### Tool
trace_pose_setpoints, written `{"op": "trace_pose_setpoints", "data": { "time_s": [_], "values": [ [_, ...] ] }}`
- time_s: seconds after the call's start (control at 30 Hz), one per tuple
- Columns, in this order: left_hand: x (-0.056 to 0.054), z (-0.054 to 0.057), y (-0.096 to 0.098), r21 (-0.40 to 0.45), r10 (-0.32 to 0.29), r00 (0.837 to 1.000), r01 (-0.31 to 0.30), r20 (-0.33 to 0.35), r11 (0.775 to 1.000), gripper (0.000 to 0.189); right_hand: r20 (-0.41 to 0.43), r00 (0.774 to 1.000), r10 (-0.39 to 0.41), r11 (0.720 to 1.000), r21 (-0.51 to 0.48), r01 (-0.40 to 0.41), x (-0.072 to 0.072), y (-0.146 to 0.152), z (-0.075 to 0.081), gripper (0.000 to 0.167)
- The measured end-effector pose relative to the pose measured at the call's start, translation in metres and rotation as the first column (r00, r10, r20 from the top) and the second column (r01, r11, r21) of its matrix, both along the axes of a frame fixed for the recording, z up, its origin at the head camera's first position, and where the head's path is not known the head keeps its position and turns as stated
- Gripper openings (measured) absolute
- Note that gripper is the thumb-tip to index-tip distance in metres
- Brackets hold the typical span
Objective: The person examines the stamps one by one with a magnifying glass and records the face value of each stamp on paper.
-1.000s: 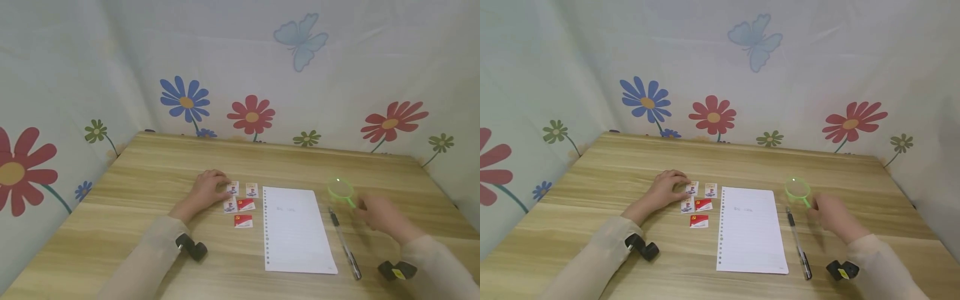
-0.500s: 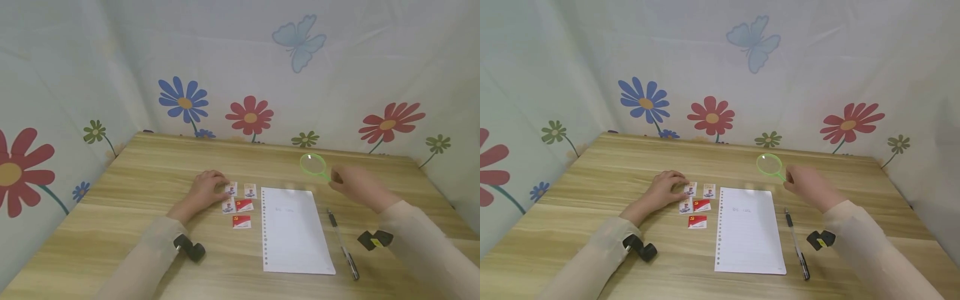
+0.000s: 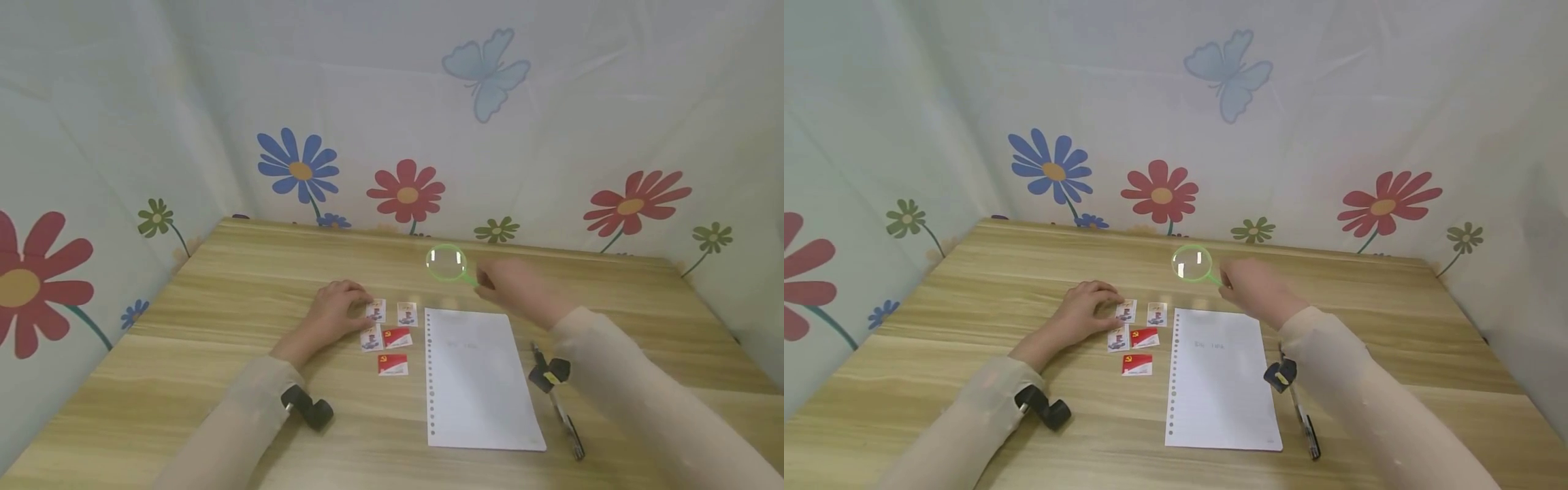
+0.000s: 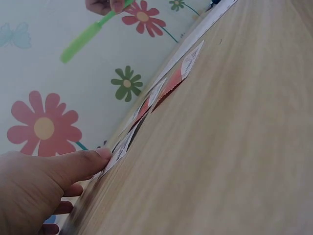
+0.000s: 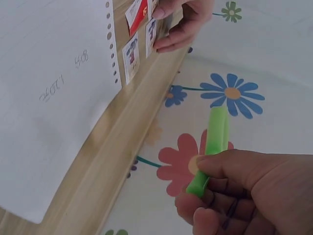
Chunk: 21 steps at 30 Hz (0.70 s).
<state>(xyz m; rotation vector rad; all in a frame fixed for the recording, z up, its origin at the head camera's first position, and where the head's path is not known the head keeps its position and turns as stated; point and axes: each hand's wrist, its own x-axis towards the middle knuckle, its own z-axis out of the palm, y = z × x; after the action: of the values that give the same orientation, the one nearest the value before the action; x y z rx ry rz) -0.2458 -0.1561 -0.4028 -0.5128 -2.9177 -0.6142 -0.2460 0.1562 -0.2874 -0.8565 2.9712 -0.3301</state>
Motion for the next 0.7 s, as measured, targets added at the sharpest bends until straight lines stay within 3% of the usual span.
{"op": "trace_pose_setpoints", "data": {
  "time_s": [0.37, 0.7],
  "values": [
    [0.001, 0.001, 0.0, -0.007, -0.003, 1.0, 0.003, -0.003, 1.0, 0.047, -0.107, 0.989, 0.1, 0.995, 0.025, -0.098, 0.005, -0.041, -0.028, 0.01],
    [0.0, 0.001, 0.0, -0.036, -0.008, 1.0, 0.008, -0.008, 0.999, 0.049, -0.074, 0.99, 0.122, 0.992, -0.003, -0.123, 0.014, -0.056, -0.045, 0.011]
  ]
}}
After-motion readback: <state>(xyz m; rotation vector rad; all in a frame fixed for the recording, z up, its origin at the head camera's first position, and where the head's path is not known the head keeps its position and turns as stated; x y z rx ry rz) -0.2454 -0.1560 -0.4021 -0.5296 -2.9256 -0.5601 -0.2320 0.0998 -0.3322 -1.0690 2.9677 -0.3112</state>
